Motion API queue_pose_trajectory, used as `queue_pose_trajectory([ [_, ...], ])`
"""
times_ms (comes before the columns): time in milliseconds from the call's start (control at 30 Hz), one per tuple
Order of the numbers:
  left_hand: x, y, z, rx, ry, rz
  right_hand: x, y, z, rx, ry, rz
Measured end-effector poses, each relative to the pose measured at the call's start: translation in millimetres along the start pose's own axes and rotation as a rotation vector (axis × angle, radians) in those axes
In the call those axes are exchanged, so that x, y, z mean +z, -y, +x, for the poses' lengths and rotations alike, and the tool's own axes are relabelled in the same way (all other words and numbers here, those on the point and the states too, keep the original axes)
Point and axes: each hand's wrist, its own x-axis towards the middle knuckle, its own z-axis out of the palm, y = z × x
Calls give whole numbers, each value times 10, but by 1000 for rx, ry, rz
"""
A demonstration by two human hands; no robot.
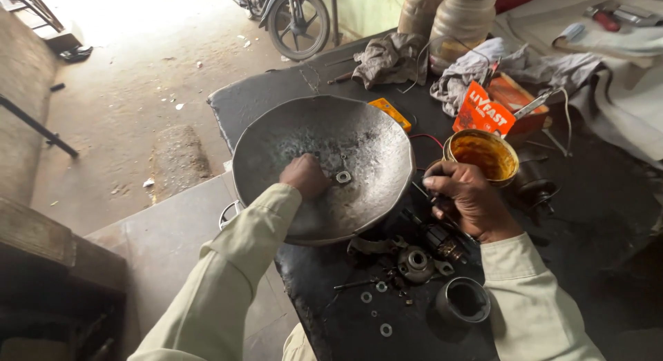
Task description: The person sits at a workshop bench repairing a starter motor. They use a screwdriver to unscrew and open the housing, tip parts into a metal bowl, sort the disassembled components, and fit brushes and small parts back into the housing by hand.
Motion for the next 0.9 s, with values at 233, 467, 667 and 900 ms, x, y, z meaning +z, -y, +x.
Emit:
queue_pose_trajectory([
  [233,223,320,158,589,-68,954,-57,141,-215,-84,59,-12],
  [467,-482,-157,-1423,187,-31,-524,-376,317,-645,-329,-58,174],
  [667,129,-117,-2063,81,69,-725,-612,-18,-1312,-262,-284,-190],
  [900,294,-57,-1981,30,-114,-631,-481,-87,-1523,-208,-306,-1099],
])
